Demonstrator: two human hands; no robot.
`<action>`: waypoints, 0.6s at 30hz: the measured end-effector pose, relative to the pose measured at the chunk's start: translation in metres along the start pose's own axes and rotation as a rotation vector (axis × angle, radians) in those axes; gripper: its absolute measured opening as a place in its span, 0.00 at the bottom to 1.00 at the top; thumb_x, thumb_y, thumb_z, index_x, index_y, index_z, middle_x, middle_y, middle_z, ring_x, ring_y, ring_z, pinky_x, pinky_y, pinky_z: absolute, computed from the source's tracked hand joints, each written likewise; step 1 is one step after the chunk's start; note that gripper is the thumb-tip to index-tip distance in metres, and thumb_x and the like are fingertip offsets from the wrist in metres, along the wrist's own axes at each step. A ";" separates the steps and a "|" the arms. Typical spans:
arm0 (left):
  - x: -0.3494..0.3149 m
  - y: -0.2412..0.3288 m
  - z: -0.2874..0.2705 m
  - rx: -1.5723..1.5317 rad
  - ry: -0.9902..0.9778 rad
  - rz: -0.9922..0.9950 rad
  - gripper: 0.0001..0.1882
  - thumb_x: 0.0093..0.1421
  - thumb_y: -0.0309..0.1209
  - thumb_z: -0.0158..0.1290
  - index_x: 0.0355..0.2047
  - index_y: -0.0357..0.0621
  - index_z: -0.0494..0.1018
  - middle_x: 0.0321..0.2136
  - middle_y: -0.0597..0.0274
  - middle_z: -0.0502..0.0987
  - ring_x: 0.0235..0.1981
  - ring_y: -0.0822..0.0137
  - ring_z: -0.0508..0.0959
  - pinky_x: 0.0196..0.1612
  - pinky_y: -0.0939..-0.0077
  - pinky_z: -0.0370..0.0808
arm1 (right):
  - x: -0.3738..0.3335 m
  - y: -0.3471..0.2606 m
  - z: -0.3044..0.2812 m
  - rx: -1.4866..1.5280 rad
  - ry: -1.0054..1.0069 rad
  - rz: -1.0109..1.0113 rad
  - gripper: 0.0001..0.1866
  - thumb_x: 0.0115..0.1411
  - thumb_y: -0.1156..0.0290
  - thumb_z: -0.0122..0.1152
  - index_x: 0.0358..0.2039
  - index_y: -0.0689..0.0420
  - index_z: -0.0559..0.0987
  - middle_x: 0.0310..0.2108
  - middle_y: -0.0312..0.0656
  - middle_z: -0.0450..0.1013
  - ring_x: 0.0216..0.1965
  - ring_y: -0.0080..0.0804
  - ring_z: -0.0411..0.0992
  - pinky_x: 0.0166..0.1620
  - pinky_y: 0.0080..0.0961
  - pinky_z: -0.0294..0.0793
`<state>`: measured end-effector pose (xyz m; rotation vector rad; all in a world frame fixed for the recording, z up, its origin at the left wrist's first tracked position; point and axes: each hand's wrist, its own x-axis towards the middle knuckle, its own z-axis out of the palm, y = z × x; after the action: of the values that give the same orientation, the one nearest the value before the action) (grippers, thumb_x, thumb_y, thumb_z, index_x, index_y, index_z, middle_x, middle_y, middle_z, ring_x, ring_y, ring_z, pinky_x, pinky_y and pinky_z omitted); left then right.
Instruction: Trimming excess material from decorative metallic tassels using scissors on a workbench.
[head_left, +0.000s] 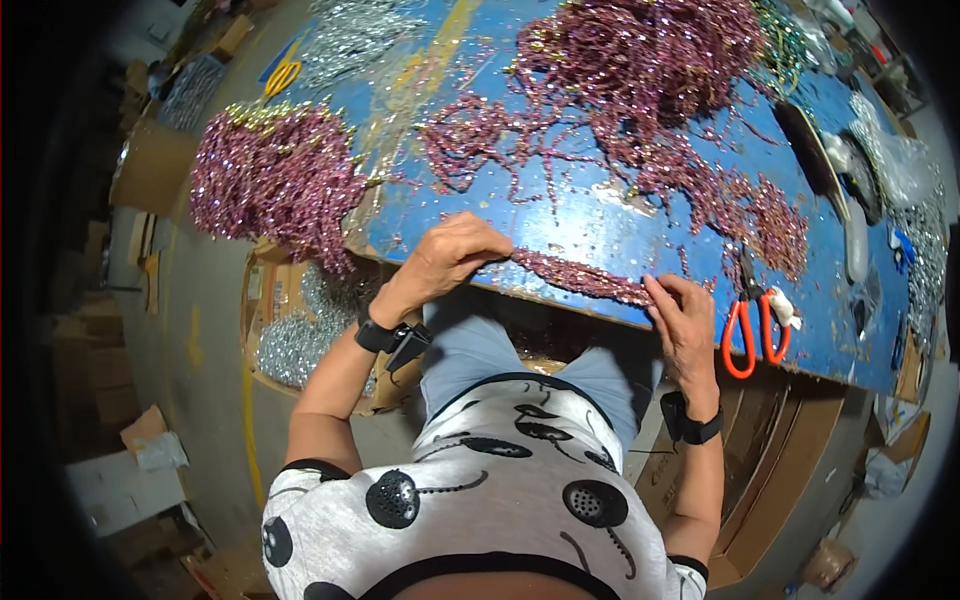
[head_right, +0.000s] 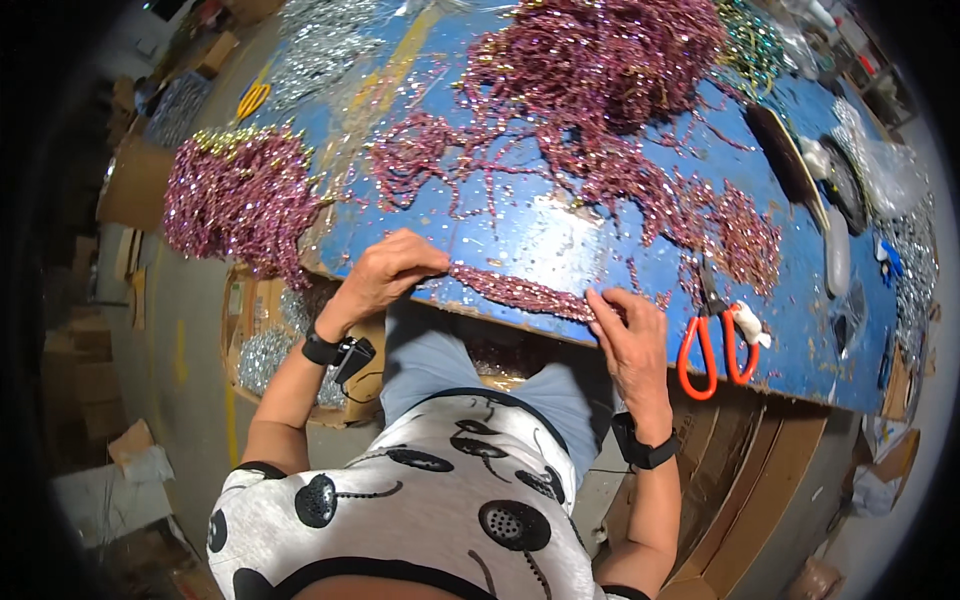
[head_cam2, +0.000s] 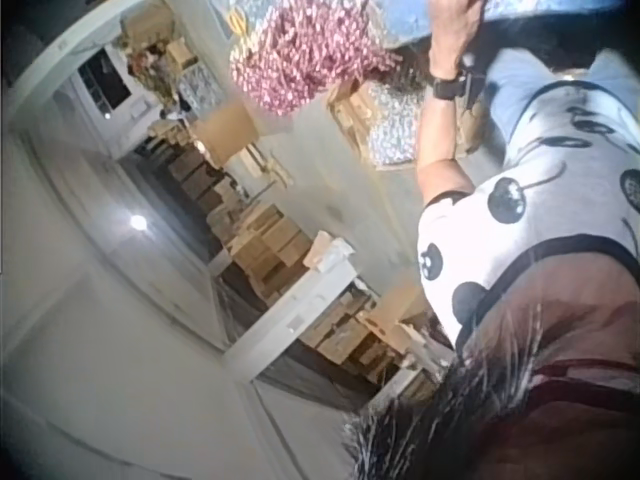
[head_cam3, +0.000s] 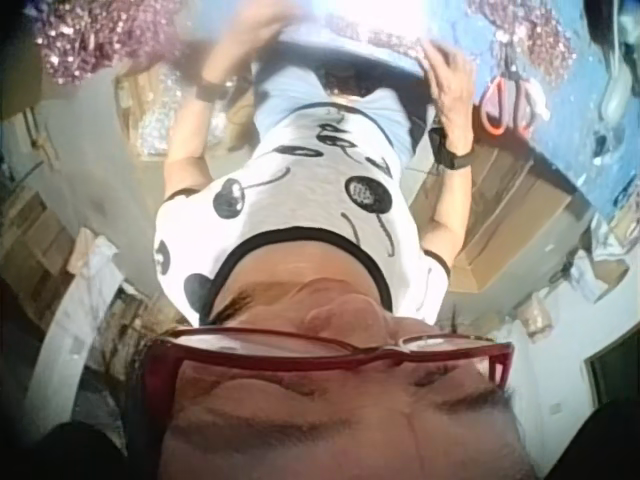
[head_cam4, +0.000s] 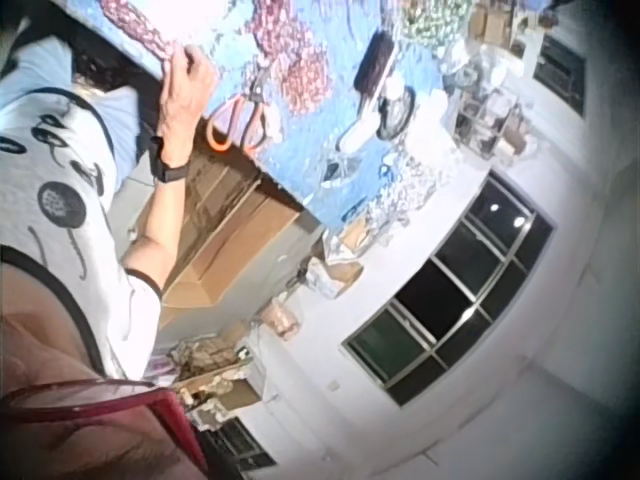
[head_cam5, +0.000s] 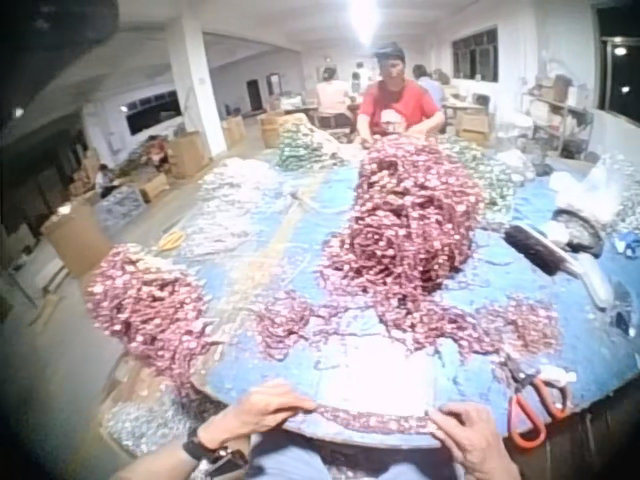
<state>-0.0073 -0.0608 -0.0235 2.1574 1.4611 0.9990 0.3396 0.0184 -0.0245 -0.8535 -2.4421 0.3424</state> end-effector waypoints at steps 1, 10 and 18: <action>0.000 0.001 0.001 -0.025 0.017 -0.055 0.09 0.53 0.22 0.59 0.36 0.42 0.79 0.34 0.62 0.81 0.36 0.60 0.78 0.42 0.69 0.73 | -0.001 0.001 0.002 0.006 0.035 0.023 0.21 0.51 0.74 0.66 0.48 0.53 0.79 0.40 0.40 0.73 0.41 0.37 0.70 0.45 0.34 0.66; -0.006 -0.007 -0.001 -0.028 0.053 0.012 0.08 0.52 0.22 0.59 0.34 0.44 0.77 0.33 0.64 0.80 0.36 0.62 0.78 0.43 0.69 0.69 | 0.001 -0.002 0.003 0.069 0.150 0.053 0.15 0.49 0.74 0.69 0.39 0.54 0.82 0.34 0.36 0.75 0.36 0.34 0.72 0.41 0.30 0.66; -0.007 -0.005 -0.004 -0.021 0.033 0.004 0.08 0.52 0.21 0.59 0.34 0.45 0.78 0.33 0.64 0.80 0.37 0.63 0.78 0.42 0.69 0.68 | 0.000 -0.004 0.004 0.073 0.165 0.083 0.12 0.49 0.74 0.69 0.37 0.54 0.82 0.33 0.36 0.75 0.35 0.33 0.71 0.40 0.29 0.65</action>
<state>-0.0147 -0.0652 -0.0265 2.1397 1.4558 1.0514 0.3356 0.0147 -0.0263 -0.9158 -2.2343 0.3735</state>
